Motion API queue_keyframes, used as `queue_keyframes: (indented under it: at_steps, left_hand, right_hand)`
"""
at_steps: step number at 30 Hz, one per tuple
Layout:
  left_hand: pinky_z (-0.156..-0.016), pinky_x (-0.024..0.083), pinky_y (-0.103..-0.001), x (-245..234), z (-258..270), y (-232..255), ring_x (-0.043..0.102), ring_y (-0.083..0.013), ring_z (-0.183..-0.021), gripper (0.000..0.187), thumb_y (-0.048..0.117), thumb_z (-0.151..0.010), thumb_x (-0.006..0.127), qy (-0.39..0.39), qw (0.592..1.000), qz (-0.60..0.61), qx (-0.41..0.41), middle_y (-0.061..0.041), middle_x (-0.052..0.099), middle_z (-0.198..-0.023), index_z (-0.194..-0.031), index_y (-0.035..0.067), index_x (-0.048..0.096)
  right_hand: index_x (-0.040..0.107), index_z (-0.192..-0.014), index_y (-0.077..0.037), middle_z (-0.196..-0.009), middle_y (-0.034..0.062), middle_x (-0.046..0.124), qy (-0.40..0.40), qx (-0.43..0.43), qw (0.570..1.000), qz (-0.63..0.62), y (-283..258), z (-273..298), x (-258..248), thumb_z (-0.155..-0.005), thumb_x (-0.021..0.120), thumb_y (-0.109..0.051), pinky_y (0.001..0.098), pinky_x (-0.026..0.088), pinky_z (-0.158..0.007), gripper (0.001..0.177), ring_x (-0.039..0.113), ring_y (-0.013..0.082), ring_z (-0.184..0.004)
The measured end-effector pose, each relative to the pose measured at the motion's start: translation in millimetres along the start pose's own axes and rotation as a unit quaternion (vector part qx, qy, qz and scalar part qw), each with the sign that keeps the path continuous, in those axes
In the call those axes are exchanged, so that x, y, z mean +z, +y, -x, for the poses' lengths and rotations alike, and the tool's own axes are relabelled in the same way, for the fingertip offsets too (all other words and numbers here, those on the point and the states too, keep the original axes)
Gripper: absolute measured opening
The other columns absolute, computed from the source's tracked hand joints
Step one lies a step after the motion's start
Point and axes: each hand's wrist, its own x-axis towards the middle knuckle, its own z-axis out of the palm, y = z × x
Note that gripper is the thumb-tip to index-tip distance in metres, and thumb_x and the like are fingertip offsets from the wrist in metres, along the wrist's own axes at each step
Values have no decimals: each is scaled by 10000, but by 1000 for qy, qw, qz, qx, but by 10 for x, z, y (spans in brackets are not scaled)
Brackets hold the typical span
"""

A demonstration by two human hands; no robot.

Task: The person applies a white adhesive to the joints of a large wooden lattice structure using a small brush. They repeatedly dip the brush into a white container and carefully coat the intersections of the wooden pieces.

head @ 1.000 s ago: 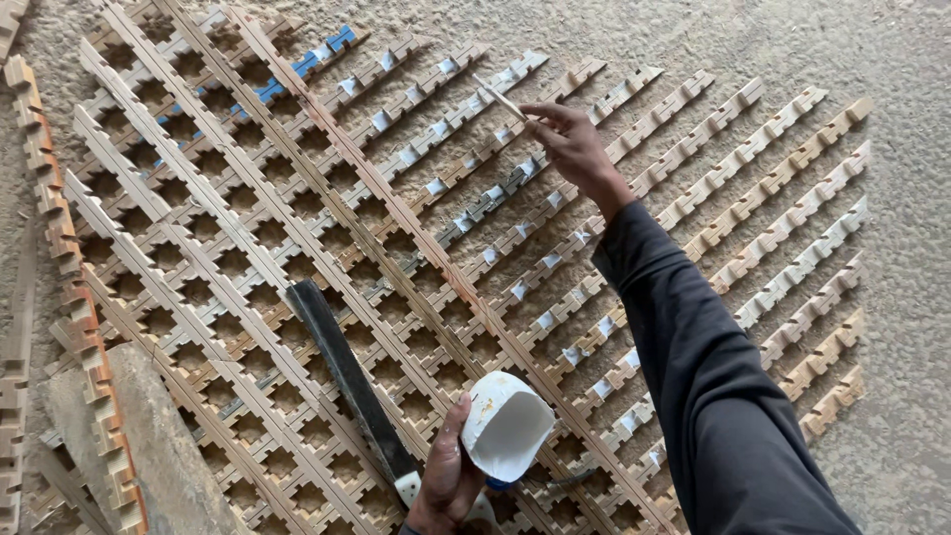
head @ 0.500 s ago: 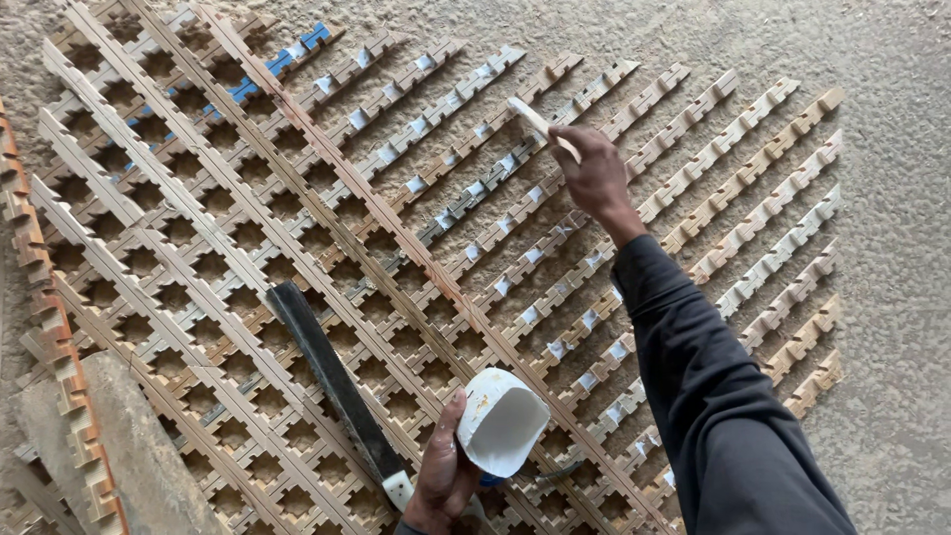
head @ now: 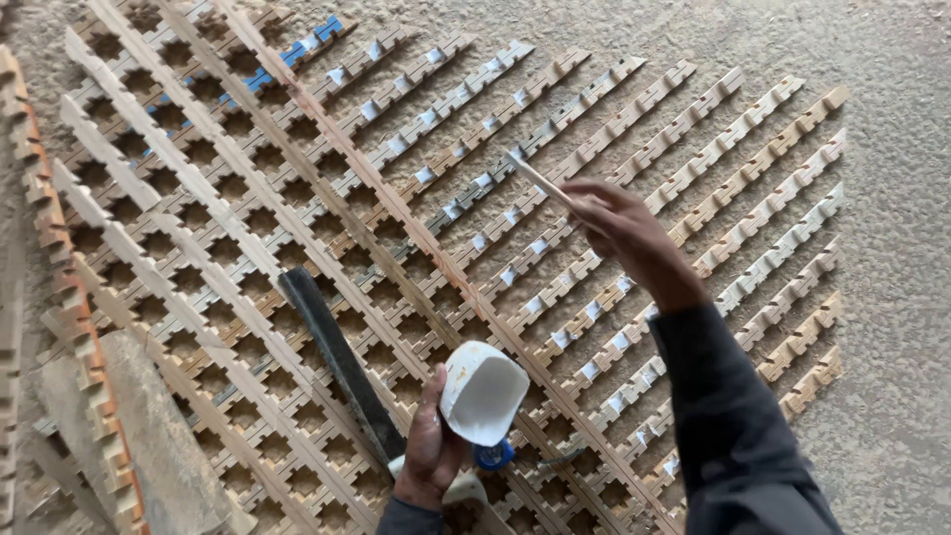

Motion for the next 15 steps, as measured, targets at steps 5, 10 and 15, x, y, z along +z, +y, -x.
queue_keyframes:
  at_steps: [5,10,15]
  left_hand:
    - [-803,570,-462,10,24,81,644,-373,-1097,722,550,-905,502,24,999,-13,31,-221,674,-1261,-1429,59,581]
    - [-1000,510,-496,95,98,44,613,-374,-1170,672,465,-915,538,1,998,3,65,-219,659,-1288,-1395,-4,572]
    - [-973,567,-572,-159,-88,-206,720,-413,-1038,523,393,-1001,559,-53,993,-36,98,-320,698,-1220,-1249,-56,663]
  right_hand:
    - [679,-1265,-118,-830,-29,637,-202,-161,966,-16,143,887,-44,-991,641,-254,161,381,-407,308,417,32,-515]
    - [805,-1189,-98,-622,-17,644,-241,-70,951,179,-103,1611,347,-961,641,-234,204,327,-350,312,433,63,-433]
    - [691,-1349,-323,-1051,44,821,-226,11,850,476,-318,1765,583,-986,562,-311,413,620,-843,386,796,259,-890]
